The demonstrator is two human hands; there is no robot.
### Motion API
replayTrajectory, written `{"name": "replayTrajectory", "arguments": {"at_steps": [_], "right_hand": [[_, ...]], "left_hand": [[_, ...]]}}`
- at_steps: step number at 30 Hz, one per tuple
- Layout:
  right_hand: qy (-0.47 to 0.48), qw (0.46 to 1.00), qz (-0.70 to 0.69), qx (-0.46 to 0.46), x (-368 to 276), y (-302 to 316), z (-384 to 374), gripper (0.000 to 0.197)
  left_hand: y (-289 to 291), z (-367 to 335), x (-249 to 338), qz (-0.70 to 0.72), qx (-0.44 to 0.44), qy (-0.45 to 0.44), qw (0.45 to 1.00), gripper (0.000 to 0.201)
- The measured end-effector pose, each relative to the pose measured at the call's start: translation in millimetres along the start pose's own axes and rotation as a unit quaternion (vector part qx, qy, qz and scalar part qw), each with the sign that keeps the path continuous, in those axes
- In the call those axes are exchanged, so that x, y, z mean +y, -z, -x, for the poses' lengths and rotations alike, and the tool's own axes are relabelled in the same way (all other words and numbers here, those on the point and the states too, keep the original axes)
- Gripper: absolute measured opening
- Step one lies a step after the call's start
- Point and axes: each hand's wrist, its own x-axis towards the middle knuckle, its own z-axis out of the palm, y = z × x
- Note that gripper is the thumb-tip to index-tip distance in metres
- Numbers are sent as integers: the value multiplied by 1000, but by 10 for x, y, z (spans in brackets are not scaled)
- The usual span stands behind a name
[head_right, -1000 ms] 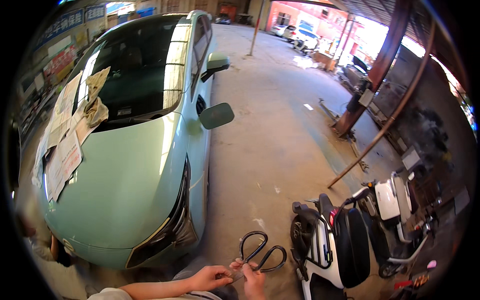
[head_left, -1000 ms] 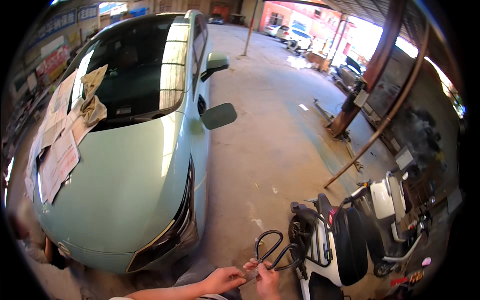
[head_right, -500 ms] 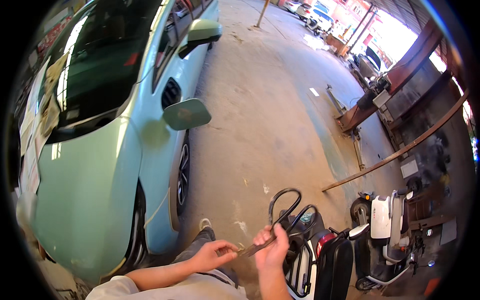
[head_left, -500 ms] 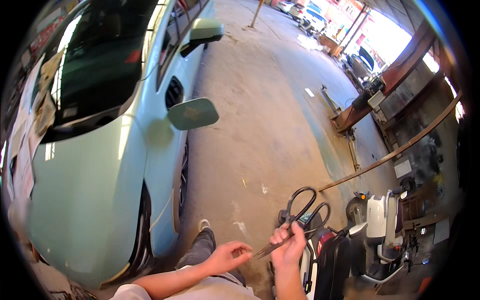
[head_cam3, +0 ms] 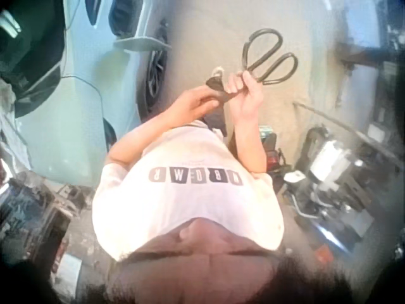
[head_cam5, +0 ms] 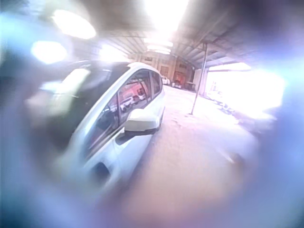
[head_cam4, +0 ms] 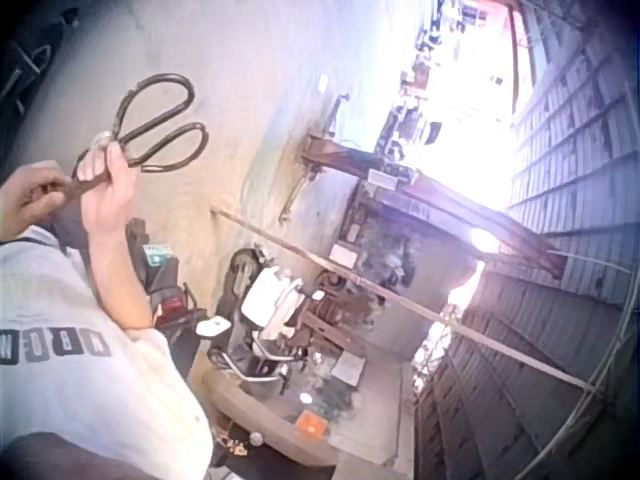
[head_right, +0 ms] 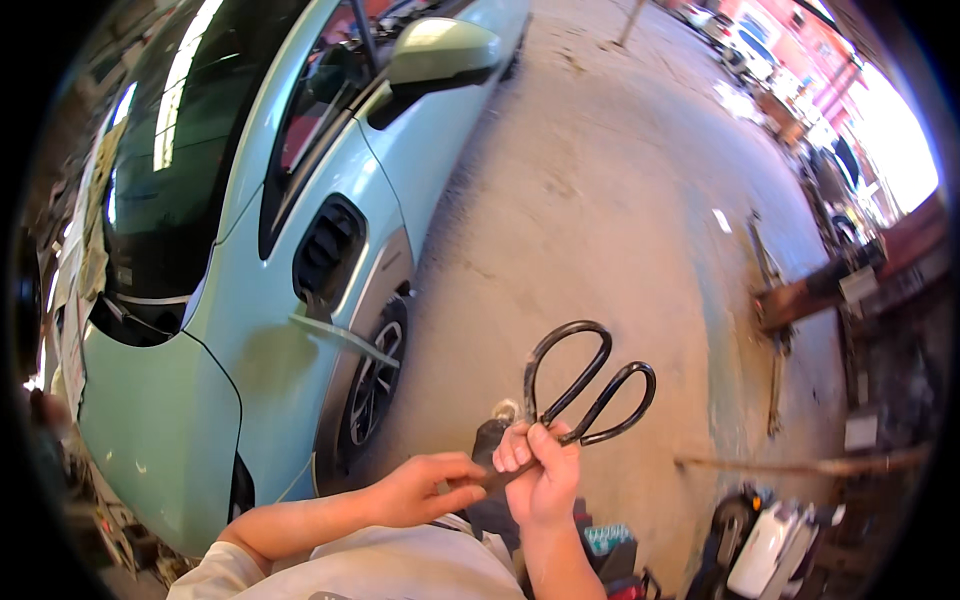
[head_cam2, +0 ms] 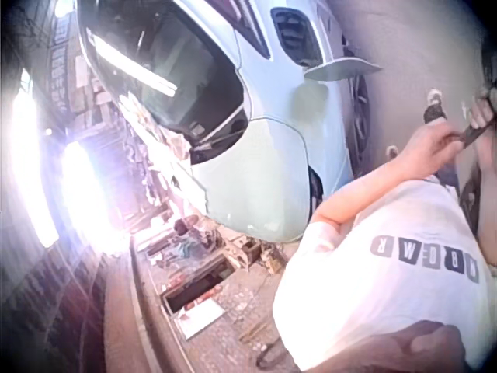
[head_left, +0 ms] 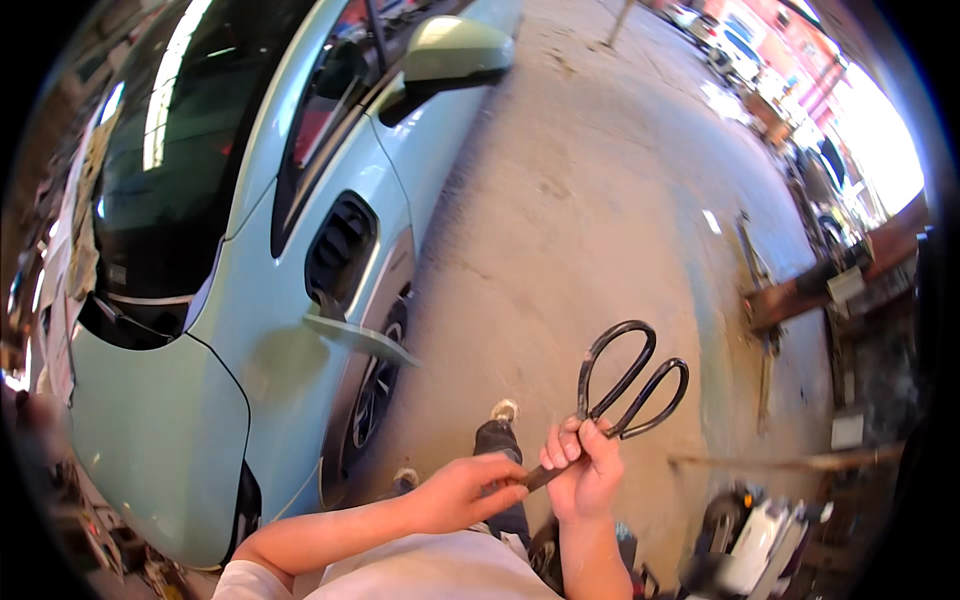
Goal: The person applies masking tape to the edges of a light green car's rear bumper and taillights. They then place newspaper sheets over the hood and trunk area to protect the paint. The person also opens the fuel door and applies tape around its edges.
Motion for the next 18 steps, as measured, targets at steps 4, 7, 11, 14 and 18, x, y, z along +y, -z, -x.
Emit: {"name": "replayTrajectory", "arguments": {"at_steps": [4, 7, 11, 14, 18], "right_hand": [[-78, 985, 104, -112, -275, 146, -818, 13], [-209, 932, 232, -183, -530, 235, -1407, 22], [-315, 847, 343, -256, -696, 11, -2018, 30], [-360, 831, 332, -264, -647, -146, -2323, 38], [-393, 731, 377, -412, -501, -307, -2820, 40]], "left_hand": [[207, -644, 45, 11, 58, 31, 998, 15], [261, -906, 58, -9, 149, 75, 986, 21], [376, -1092, 168, -16, 228, 143, 963, 27], [484, -1165, 230, -30, 271, 165, 948, 29], [604, -1184, 302, -82, 331, 180, 923, 28]]}}
